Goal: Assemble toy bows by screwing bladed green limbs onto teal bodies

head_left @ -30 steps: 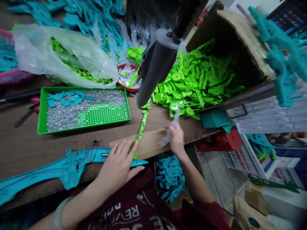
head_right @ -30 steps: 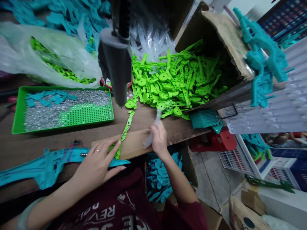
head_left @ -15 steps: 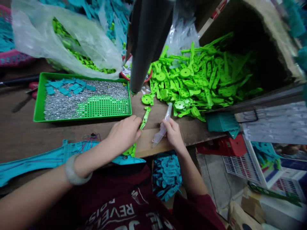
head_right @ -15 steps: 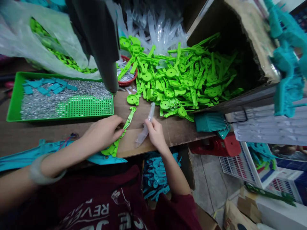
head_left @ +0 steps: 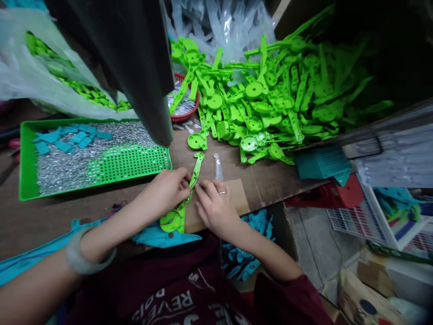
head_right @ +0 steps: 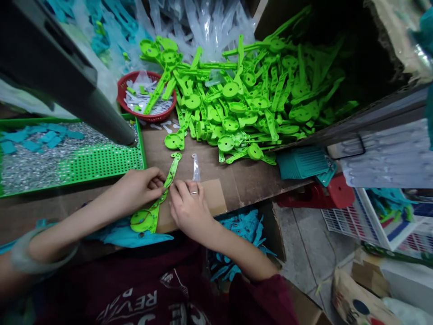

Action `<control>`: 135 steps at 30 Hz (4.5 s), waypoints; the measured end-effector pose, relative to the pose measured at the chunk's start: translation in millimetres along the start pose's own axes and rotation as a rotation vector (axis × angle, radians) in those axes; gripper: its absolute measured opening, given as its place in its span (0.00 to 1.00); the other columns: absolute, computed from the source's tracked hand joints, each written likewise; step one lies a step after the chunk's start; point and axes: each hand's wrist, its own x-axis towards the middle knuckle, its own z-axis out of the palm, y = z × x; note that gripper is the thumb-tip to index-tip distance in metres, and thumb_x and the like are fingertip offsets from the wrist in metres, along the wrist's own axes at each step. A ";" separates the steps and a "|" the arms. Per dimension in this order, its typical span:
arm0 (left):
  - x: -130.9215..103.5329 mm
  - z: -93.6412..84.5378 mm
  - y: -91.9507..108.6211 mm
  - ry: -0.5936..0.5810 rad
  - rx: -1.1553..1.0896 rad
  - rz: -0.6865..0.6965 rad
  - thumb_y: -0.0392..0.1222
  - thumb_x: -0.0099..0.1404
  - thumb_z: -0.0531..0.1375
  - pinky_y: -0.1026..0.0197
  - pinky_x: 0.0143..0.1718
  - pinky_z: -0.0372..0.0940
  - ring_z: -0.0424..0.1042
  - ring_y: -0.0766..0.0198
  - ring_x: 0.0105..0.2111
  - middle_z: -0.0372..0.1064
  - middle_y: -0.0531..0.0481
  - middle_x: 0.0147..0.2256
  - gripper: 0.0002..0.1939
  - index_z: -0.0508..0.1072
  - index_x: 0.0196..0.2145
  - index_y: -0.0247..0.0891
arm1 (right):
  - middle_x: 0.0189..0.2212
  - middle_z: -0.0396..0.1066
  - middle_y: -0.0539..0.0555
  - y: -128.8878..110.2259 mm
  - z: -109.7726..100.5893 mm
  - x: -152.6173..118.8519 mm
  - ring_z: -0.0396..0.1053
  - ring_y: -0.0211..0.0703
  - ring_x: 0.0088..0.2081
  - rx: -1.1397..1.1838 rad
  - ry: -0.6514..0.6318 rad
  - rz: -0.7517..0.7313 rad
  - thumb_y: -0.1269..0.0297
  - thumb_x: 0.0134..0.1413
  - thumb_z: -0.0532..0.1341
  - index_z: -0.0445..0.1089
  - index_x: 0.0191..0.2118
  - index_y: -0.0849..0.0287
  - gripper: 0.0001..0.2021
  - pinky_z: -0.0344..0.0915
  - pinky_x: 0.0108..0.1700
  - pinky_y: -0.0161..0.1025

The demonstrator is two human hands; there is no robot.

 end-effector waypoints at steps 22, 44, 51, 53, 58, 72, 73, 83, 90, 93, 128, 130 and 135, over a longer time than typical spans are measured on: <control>3.5 6.4 3.9 0.021 0.061 -0.060 0.37 0.59 0.57 0.60 0.32 0.60 0.74 0.58 0.31 0.74 0.50 0.29 0.02 0.67 0.33 0.40 | 0.54 0.69 0.66 13.4 -3.6 16.5 0.60 0.58 0.52 -0.045 -0.005 -0.083 0.68 0.67 0.52 0.67 0.59 0.71 0.19 0.68 0.52 0.53; -0.7 4.4 17.6 -0.011 0.290 -0.111 0.41 0.66 0.54 0.55 0.34 0.64 0.77 0.50 0.37 0.76 0.44 0.36 0.06 0.68 0.39 0.39 | 0.47 0.71 0.63 42.0 -22.0 32.7 0.60 0.55 0.47 -0.269 -0.106 -0.302 0.66 0.66 0.55 0.68 0.56 0.65 0.17 0.62 0.43 0.49; 0.4 7.7 19.4 -0.005 0.331 -0.129 0.43 0.69 0.52 0.50 0.37 0.68 0.78 0.44 0.40 0.77 0.41 0.37 0.10 0.69 0.42 0.38 | 0.46 0.71 0.60 47.6 -34.0 41.0 0.61 0.53 0.46 -0.259 -0.239 -0.459 0.67 0.68 0.52 0.67 0.55 0.64 0.15 0.61 0.43 0.48; 0.2 8.1 19.8 -0.002 0.335 -0.122 0.42 0.69 0.51 0.49 0.37 0.68 0.78 0.43 0.40 0.77 0.40 0.38 0.11 0.70 0.43 0.37 | 0.45 0.71 0.60 44.6 -32.5 41.1 0.61 0.53 0.46 -0.291 -0.212 -0.414 0.67 0.69 0.51 0.67 0.55 0.64 0.15 0.60 0.43 0.48; -1.7 8.9 22.5 0.024 0.371 -0.136 0.43 0.70 0.50 0.47 0.38 0.70 0.78 0.41 0.41 0.77 0.37 0.40 0.13 0.70 0.46 0.36 | 0.45 0.70 0.62 36.7 -31.2 37.5 0.61 0.54 0.48 -0.190 -0.185 -0.288 0.67 0.64 0.55 0.70 0.50 0.63 0.13 0.62 0.45 0.48; -14.7 2.3 27.9 0.064 0.473 -0.060 0.47 0.75 0.45 0.47 0.40 0.70 0.78 0.43 0.41 0.76 0.33 0.41 0.20 0.71 0.49 0.32 | 0.40 0.76 0.59 54.1 -29.8 41.2 0.74 0.51 0.41 0.139 -0.054 0.615 0.59 0.51 0.63 0.67 0.48 0.61 0.19 0.67 0.37 0.40; -25.8 -0.1 27.6 0.091 0.505 -0.015 0.47 0.75 0.45 0.47 0.41 0.70 0.77 0.42 0.43 0.75 0.33 0.42 0.20 0.71 0.48 0.31 | 0.39 0.76 0.59 55.9 -30.2 42.6 0.74 0.52 0.40 0.126 -0.047 0.621 0.59 0.50 0.63 0.68 0.44 0.60 0.16 0.66 0.36 0.41; -117.6 53.0 -28.5 0.383 0.532 0.530 0.45 0.72 0.56 0.43 0.54 0.66 0.68 0.42 0.57 0.67 0.31 0.59 0.20 0.71 0.55 0.29 | 0.26 0.70 0.46 49.8 -50.3 -5.9 0.66 0.36 0.20 0.721 0.276 0.590 0.53 0.52 0.66 0.62 0.40 0.55 0.16 0.61 0.21 0.33; -111.3 53.5 -39.9 0.359 0.466 0.552 0.41 0.71 0.58 0.45 0.53 0.68 0.71 0.44 0.54 0.71 0.33 0.56 0.17 0.73 0.53 0.30 | 0.22 0.72 0.47 18.5 -26.1 -4.8 0.72 0.37 0.19 1.371 0.184 0.642 0.46 0.52 0.67 0.61 0.36 0.56 0.20 0.65 0.16 0.29; -110.2 51.7 -37.8 0.365 0.415 0.541 0.47 0.70 0.59 0.45 0.52 0.69 0.71 0.45 0.54 0.71 0.34 0.55 0.19 0.74 0.52 0.31 | 0.21 0.74 0.47 7.2 -13.5 4.8 0.73 0.39 0.18 1.510 -0.048 0.668 0.44 0.49 0.69 0.58 0.35 0.55 0.24 0.62 0.13 0.27; -110.9 49.5 -35.4 0.342 0.365 0.552 0.40 0.71 0.55 0.45 0.50 0.68 0.70 0.46 0.55 0.72 0.40 0.57 0.21 0.70 0.60 0.36 | 0.19 0.70 0.37 -6.4 -6.1 22.6 0.63 0.33 0.10 1.203 -0.148 0.809 0.52 0.53 0.68 0.53 0.43 0.51 0.23 0.55 0.09 0.25; -111.3 50.4 -35.6 0.327 0.355 0.544 0.37 0.70 0.56 0.45 0.51 0.68 0.70 0.46 0.55 0.71 0.41 0.58 0.22 0.69 0.61 0.37 | 0.20 0.70 0.37 -8.4 -6.3 22.5 0.63 0.32 0.10 1.222 -0.109 0.820 0.54 0.53 0.68 0.52 0.46 0.51 0.24 0.55 0.09 0.25; -111.9 51.1 -36.7 0.314 0.417 0.560 0.37 0.69 0.56 0.44 0.51 0.69 0.69 0.44 0.56 0.71 0.39 0.58 0.23 0.69 0.61 0.34 | 0.19 0.68 0.38 -7.9 -7.7 23.4 0.59 0.32 0.10 1.209 -0.112 0.805 0.57 0.54 0.68 0.49 0.60 0.49 0.34 0.55 0.09 0.27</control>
